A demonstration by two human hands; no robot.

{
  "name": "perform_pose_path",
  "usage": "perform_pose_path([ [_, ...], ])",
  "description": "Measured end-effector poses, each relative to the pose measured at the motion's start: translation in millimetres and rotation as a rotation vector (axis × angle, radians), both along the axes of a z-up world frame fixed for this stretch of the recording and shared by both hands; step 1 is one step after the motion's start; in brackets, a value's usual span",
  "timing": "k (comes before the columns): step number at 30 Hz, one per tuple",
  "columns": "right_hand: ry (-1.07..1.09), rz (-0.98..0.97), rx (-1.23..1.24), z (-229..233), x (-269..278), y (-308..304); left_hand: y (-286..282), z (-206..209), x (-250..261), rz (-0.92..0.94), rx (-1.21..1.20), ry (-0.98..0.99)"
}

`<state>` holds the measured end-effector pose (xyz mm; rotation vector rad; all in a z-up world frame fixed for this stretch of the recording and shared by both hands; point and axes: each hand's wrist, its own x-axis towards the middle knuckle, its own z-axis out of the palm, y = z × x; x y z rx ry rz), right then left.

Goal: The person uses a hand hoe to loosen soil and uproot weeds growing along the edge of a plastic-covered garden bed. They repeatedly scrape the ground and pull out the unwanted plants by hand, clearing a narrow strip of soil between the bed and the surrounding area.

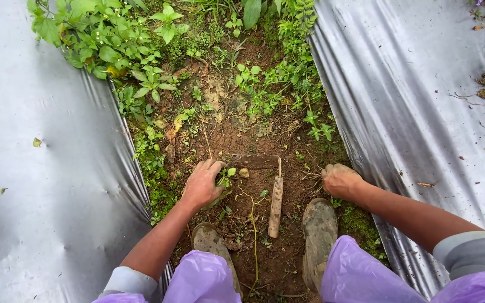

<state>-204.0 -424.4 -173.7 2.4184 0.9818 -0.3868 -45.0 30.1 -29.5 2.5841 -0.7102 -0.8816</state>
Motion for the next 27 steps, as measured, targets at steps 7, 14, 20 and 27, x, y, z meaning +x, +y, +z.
perform_pose_path([
  [7, 0.115, -0.259, 0.326, 94.2, 58.1, 70.2, 13.2, -15.6, -4.9, 0.052, -0.065, 0.001],
  [14, 1.027, -0.365, 0.328, 227.5, 36.5, 213.5, 13.2, 6.3, -35.4, 0.013, -0.155, 0.101],
  [20, 1.056, -0.457, 0.278, 169.8, 34.5, 189.5, -10.1, 46.5, -116.1, -0.578, -0.080, 0.535],
  [27, 1.041, -0.888, 0.334, 207.1, 43.5, 199.3, 3.3, 53.8, -91.7, -0.388, -0.140, 0.329],
])
